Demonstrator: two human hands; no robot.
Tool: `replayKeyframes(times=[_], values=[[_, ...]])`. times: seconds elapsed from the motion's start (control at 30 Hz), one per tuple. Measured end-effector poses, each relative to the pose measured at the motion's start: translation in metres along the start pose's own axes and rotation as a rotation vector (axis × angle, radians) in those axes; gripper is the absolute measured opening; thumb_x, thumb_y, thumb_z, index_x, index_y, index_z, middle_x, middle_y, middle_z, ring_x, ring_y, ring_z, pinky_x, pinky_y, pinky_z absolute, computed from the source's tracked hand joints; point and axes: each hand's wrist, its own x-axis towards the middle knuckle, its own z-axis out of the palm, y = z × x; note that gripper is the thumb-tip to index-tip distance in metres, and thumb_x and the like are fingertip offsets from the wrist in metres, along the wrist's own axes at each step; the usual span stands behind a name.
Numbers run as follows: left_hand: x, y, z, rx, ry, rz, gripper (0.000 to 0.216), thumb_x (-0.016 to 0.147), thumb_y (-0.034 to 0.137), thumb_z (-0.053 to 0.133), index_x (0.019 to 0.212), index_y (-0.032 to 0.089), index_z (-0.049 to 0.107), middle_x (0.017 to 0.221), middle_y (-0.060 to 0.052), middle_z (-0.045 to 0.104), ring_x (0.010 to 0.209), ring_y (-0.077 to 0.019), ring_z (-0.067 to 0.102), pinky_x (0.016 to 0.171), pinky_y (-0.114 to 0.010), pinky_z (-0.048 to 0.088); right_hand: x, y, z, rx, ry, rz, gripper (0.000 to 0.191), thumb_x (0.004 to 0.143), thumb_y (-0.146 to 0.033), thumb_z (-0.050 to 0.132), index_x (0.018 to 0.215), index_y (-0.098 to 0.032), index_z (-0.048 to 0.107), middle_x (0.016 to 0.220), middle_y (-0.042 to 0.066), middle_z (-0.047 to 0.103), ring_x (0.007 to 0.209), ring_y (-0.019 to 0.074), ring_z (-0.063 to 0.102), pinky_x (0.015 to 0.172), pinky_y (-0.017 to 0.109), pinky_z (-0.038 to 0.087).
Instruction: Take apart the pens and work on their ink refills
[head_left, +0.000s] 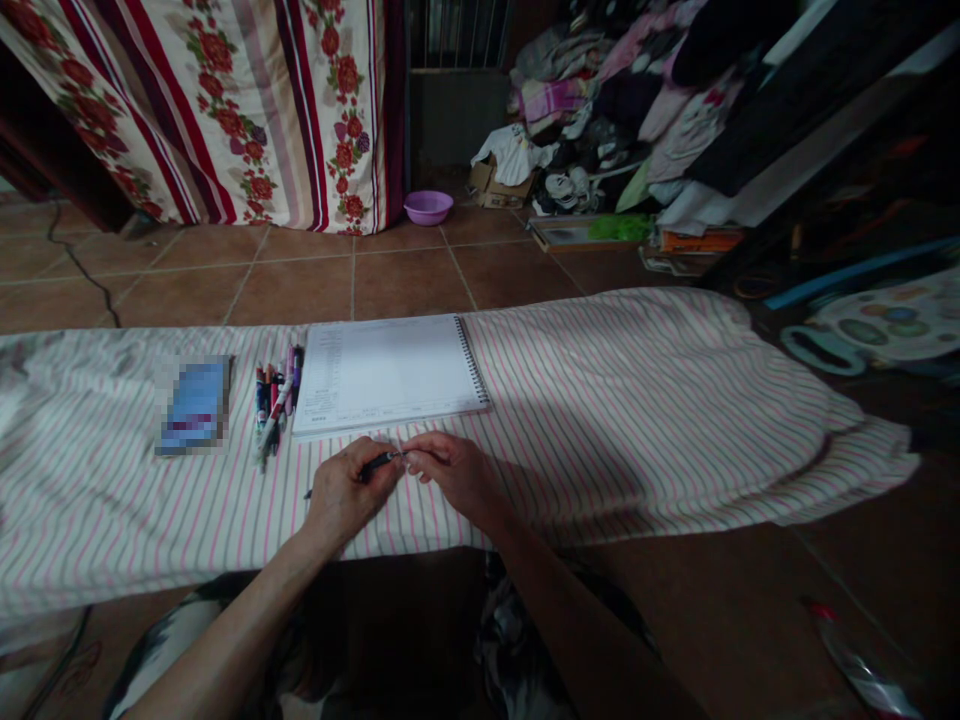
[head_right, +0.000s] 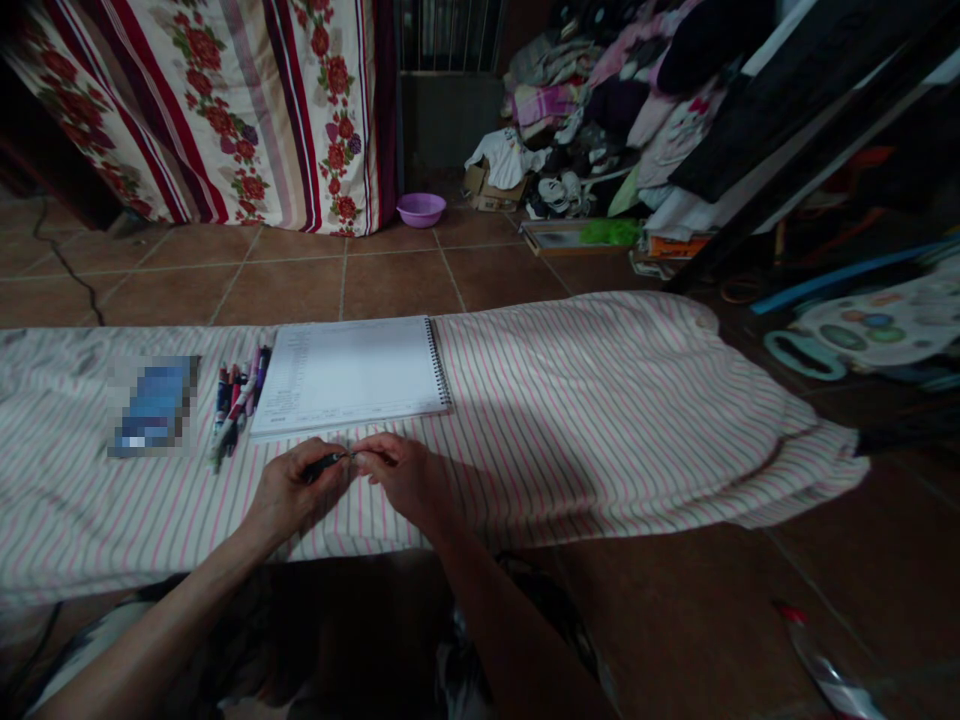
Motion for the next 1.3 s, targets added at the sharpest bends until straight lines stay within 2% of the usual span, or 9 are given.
replayKeyframes(times=[0.77,1.3], values=[[0.0009,0.0009,0.0010,-0.020,0.016,-0.043,0.015,0.078,0.031,0.053,0.083,0.021,0.063,0.074,0.000,0.063,0.069,-0.0133,0.059,0.063,-0.024,0.045,0.0012,0.0009,0.0023,0.064,-0.012,0.002,0.015,0.070,-0.020,0.056,0.084,-0.017,0.062,0.075,0.000,0.066,0.055,0.0080,0.057,0.054,0.021,0.046],[0.0007,0.0021,0.0006,-0.008,0.014,-0.037,0.014,0.077,0.030,0.053,0.083,0.022,0.063,0.075,0.000,0.065,0.071,-0.0137,0.060,0.063,-0.023,0.046,0.0019,0.0017,0.0030,0.083,-0.020,0.007,0.015,0.069,-0.018,0.056,0.083,-0.018,0.062,0.071,-0.002,0.065,0.056,0.0080,0.057,0.054,0.020,0.047]])
